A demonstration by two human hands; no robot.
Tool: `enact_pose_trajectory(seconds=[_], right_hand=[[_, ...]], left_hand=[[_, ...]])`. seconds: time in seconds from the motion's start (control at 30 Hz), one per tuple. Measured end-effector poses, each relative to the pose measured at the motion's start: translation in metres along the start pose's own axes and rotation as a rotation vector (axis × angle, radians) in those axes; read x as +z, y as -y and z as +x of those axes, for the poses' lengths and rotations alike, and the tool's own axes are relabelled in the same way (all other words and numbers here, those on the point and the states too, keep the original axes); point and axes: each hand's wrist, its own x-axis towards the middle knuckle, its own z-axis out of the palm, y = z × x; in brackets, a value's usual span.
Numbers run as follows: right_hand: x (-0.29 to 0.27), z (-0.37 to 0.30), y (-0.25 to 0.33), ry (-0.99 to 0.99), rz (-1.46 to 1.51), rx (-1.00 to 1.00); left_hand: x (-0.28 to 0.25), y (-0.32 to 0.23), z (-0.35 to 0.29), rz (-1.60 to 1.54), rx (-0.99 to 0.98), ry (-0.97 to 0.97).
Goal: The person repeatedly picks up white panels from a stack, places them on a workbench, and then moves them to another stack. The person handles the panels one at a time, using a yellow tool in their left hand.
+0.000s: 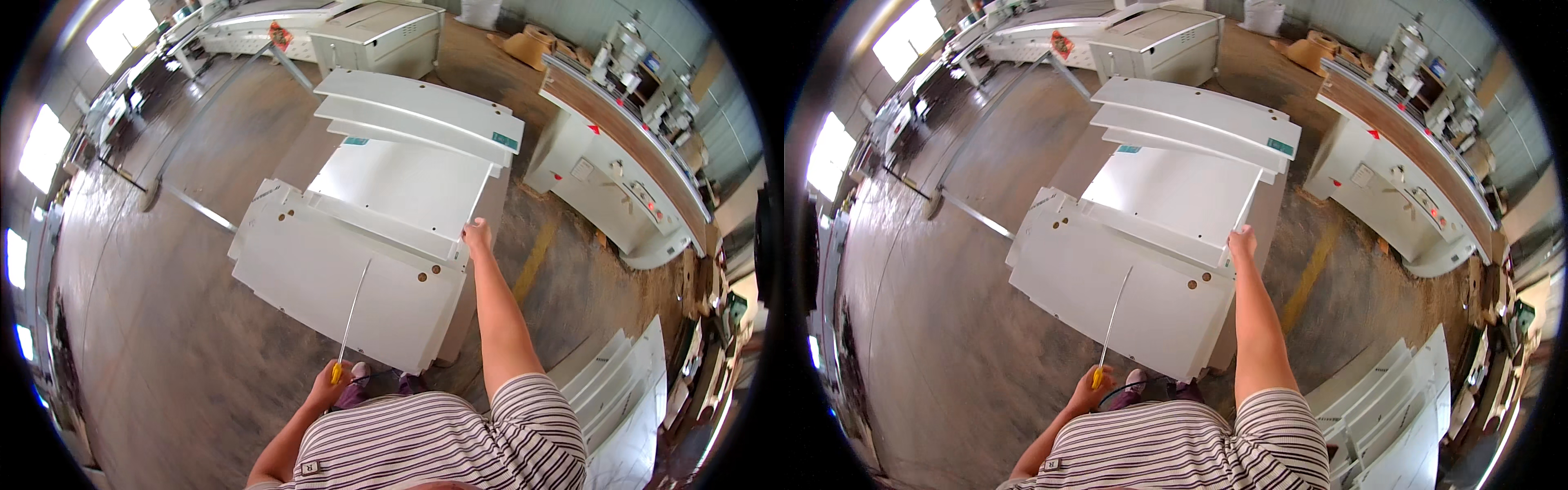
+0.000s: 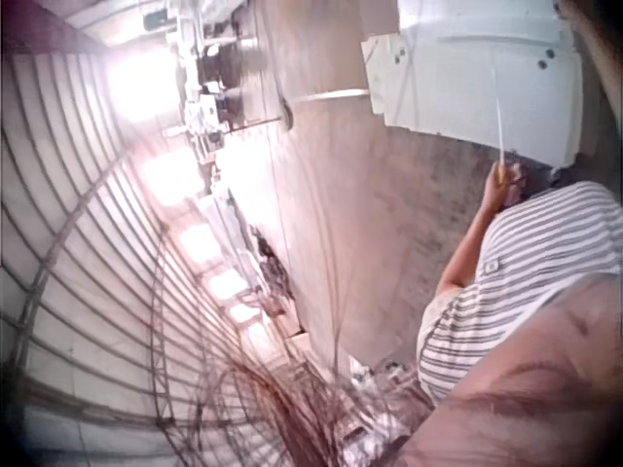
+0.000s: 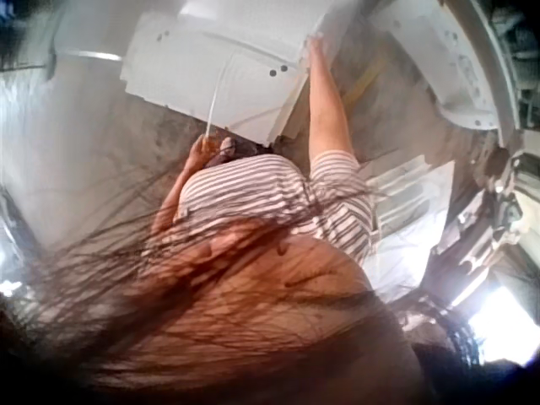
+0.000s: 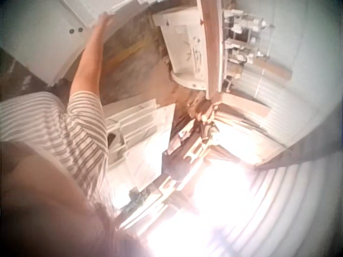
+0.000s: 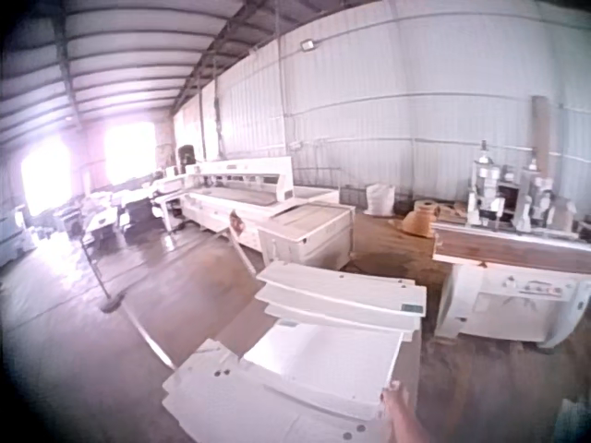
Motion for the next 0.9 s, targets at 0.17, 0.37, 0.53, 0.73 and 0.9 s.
enact_pose_trajectory(seconds=[0.17,0.37,0.53,0.73,0.9], right_hand=[[-0.036,-0.090,-0.037,0.335,-0.278,0.020],[-0.063,-0.322,-0.169,0.443,-0.218,0.351],[-0.114,-0.483,-0.178,0.236,-0.246,0.613],[-0.120,-0.650,-0.189,-0.476,0.206,0.627],[-0.131,-0.755,-0.204,-1.016,0.050,0.455]], left_hand=[[-0.041,0.085,-0.001,-0.110,0.032,0.086],[-0.071,0.055,0.029,-0.107,-0.143,0.380],[-0.080,0.036,0.045,0.136,-0.197,0.699],[-0.051,-0.004,0.031,0.458,-0.064,1.099],[0.020,-0.035,-0.039,0.764,0.483,1.443]])
